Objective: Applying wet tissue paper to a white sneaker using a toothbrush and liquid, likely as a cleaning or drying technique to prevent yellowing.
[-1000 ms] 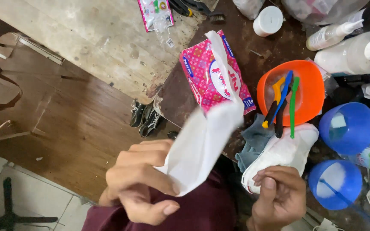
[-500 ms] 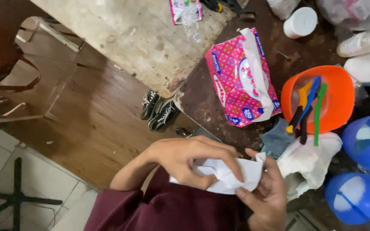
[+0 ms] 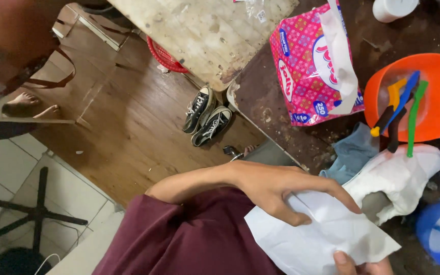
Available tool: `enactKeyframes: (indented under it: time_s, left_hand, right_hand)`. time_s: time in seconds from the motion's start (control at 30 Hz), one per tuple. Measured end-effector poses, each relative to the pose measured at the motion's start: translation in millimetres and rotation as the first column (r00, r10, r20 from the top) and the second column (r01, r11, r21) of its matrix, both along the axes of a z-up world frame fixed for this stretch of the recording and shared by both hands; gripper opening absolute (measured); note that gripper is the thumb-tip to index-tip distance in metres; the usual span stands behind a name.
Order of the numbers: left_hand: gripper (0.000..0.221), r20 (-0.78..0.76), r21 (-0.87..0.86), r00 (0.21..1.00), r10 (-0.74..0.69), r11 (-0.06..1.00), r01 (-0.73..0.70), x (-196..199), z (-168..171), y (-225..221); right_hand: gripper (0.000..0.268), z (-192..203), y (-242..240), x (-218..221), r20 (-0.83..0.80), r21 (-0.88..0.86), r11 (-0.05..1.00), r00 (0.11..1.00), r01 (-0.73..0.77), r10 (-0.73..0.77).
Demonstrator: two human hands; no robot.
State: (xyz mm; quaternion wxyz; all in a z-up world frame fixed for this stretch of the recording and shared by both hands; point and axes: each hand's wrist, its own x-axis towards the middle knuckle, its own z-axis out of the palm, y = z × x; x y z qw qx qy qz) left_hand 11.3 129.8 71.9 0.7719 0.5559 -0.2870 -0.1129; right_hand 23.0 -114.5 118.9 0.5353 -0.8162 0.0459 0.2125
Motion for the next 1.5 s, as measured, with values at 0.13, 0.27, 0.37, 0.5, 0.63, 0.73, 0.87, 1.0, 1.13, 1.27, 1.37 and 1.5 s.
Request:
enactKeyframes:
  time_s: [0.13,0.27,0.37,0.5,0.63,0.73,0.87,1.0,1.13,1.27,1.37,1.5]
  left_hand:
    - [0.054,-0.026,0.034,0.996,0.086,0.996,-0.085,-14,5,-23]
    - [0.059,-0.189,0.022,0.952,0.241,0.97,-0.241,-24,2,-54]
    - [0.06,-0.318,-0.064,0.909,0.267,0.951,-0.302,-23,-16,-93]
    - [0.03,-0.457,-0.037,0.838,0.297,0.935,-0.352,-27,-47,-135]
    - [0.013,-0.347,0.037,0.846,0.405,0.907,-0.419,-23,-64,-155]
    - [0.008,-0.299,0.155,0.834,0.465,0.885,-0.438,-20,-66,-160]
    - [0.025,-0.345,0.268,0.881,0.325,0.933,-0.239,-10,-90,-166]
    - [0.034,-0.406,0.28,0.857,0.317,0.936,-0.214,2,-135,-181]
    - [0.031,-0.438,0.297,0.829,0.346,0.927,-0.23,11,-165,-196]
    - [0.026,-0.392,0.245,0.822,0.413,0.908,-0.34,25,-168,-209]
    - [0.024,-0.321,0.314,0.831,0.454,0.879,-0.358,33,-169,-210]
    - [0.021,-0.341,0.417,0.813,0.472,0.851,-0.319,34,-184,-213]
  right_hand:
    - [0.072,-17,-42,-2,0.088,-0.083,0.996,0.995,-0.039,0.046]
    - [0.069,-36,-86,-9,0.123,-0.155,0.986,0.991,0.066,-0.047]
    - [0.062,-27,-85,-22,0.065,-0.166,0.906,0.922,0.388,-0.383]
    - [0.031,-35,-115,-16,-0.072,-0.189,0.897,0.905,0.4,-0.419]
    - [0.03,-49,-123,-13,-0.07,-0.075,0.932,0.93,0.355,-0.36]
    - [0.041,-79,-147,-16,-0.082,0.053,0.962,0.961,0.268,-0.264]
    - [0.037,-121,-164,-15,-0.024,0.126,0.961,0.969,0.246,-0.245]
    - [0.029,-159,-169,-5,-0.05,0.157,0.963,0.976,0.219,-0.214]
    - [0.022,-168,-169,-5,-0.074,0.125,0.95,0.957,0.286,-0.279]
    - [0.017,-169,-169,1,-0.035,0.107,0.916,0.923,0.386,-0.384]
    - [0.02,-176,-172,3,-0.018,0.115,0.906,0.913,0.407,-0.408]
    - [0.023,-189,-177,-1,-0.054,0.141,0.877,0.888,0.46,-0.457]
